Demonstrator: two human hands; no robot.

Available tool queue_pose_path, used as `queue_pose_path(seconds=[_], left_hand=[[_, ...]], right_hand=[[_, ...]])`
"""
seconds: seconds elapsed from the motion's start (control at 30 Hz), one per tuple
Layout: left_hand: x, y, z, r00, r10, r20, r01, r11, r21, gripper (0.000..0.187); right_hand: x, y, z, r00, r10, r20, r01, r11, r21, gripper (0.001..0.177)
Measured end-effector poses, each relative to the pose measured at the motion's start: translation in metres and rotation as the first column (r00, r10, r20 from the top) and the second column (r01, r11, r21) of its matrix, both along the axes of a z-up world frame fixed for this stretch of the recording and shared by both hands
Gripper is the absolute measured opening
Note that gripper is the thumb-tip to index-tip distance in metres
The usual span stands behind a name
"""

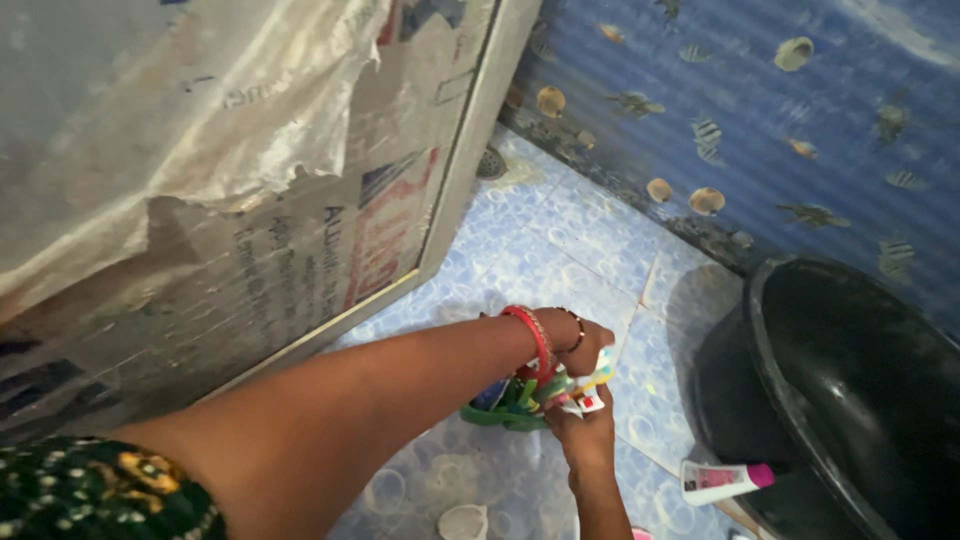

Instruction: The person organizes various bathroom items on the floor, including toothbrushes, toothpaste tubes, and plastic containers. They pick up toothbrushes and place them into a green basket and a pink basket, while also handling toothpaste tubes and other small items.

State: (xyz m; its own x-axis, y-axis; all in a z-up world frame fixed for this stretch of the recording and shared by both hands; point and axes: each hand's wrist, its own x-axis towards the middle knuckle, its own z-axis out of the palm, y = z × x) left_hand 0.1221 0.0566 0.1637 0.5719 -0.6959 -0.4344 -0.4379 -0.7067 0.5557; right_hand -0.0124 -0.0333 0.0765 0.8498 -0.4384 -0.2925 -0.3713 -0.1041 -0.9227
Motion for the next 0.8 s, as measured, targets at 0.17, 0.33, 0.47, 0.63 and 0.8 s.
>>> queue_pose_path(seconds=[0.17,0.33,0.47,0.63,0.8], left_hand=[[0.009,-0.010,-0.014,0.998,-0.020,0.059,0.018,0.999,0.029,0.070],[0.006,-0.018,-0.024,0.996,0.087,-0.009,-0.088,0.995,-0.041,0.069],[0.008,-0.013,-0.019,0.998,0.060,-0.013,-0.061,0.989,-0.135,0.066],[-0.012,-0.004,0.012,0.993,0.095,-0.069,-0.104,0.986,-0.133,0.082],[-0.034,0.005,0.035,0.962,0.126,-0.242,-0.136,0.990,-0.026,0.078]], right_hand=[[0.006,-0.011,-0.017,0.996,0.088,0.030,-0.089,0.995,0.050,0.042],[0.006,-0.013,-0.022,0.992,0.114,0.054,-0.119,0.989,0.086,0.041],[0.005,-0.007,-0.013,0.998,0.039,0.048,-0.042,0.997,0.064,0.049],[0.005,0.000,-0.003,0.999,0.023,0.025,-0.024,1.000,0.018,0.047],[0.000,0.011,0.008,0.997,0.044,0.064,-0.040,0.997,-0.067,0.038]])
